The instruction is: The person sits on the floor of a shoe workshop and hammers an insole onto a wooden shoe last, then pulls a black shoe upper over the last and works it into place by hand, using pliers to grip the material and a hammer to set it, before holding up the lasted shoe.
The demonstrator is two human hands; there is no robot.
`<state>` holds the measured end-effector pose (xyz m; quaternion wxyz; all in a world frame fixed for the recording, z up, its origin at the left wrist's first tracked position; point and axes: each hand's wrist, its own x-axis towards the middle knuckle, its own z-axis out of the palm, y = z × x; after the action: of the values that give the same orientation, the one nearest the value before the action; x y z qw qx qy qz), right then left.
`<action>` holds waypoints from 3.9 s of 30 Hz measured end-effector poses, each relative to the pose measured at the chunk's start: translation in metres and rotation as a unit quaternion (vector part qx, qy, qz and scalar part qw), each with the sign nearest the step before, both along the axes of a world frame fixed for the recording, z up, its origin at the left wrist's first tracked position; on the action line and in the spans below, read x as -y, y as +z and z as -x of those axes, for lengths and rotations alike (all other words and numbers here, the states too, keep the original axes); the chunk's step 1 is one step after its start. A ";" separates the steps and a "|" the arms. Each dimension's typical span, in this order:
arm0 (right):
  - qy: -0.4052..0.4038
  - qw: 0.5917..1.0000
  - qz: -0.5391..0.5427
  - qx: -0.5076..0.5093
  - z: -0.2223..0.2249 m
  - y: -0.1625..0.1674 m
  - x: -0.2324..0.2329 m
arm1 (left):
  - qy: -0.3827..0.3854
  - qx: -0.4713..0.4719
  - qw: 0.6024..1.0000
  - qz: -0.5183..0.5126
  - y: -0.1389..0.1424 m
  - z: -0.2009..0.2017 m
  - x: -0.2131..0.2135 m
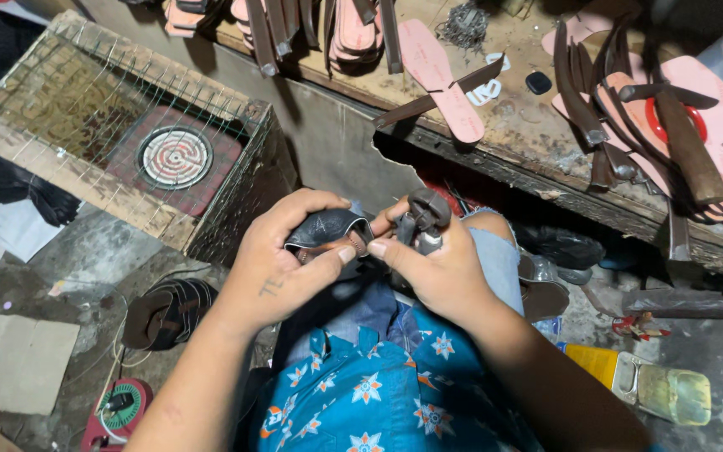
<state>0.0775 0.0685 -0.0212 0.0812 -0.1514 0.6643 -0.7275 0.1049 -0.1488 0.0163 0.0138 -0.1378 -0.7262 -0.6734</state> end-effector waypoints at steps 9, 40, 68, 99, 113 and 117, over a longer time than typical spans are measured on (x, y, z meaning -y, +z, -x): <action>0.091 0.986 -0.050 0.132 -0.029 0.016 -0.014 | 0.017 -0.018 0.999 -0.020 0.000 -0.004 -0.001; -0.133 0.967 -0.189 -0.110 -0.069 -0.037 0.015 | 0.093 -0.117 0.983 0.104 0.002 -0.036 -0.048; 0.292 0.861 0.108 0.401 -0.042 0.022 -0.031 | 0.003 -0.087 0.958 0.274 0.046 -0.020 -0.003; -0.114 0.981 -0.158 0.015 -0.044 0.006 -0.065 | 0.017 -0.121 0.986 0.109 -0.017 0.044 -0.062; -0.274 0.912 -0.304 0.012 -0.032 -0.024 -0.153 | -0.151 -0.185 0.941 0.238 -0.067 0.058 -0.158; -0.195 0.919 -0.301 0.161 -0.055 -0.038 -0.169 | -0.140 -0.207 0.940 0.232 -0.078 0.058 -0.159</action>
<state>0.1325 0.2379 -0.0591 0.0854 0.1317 0.8464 -0.5089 0.0471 0.0103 -0.0613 0.0378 -0.3738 -0.8165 -0.4383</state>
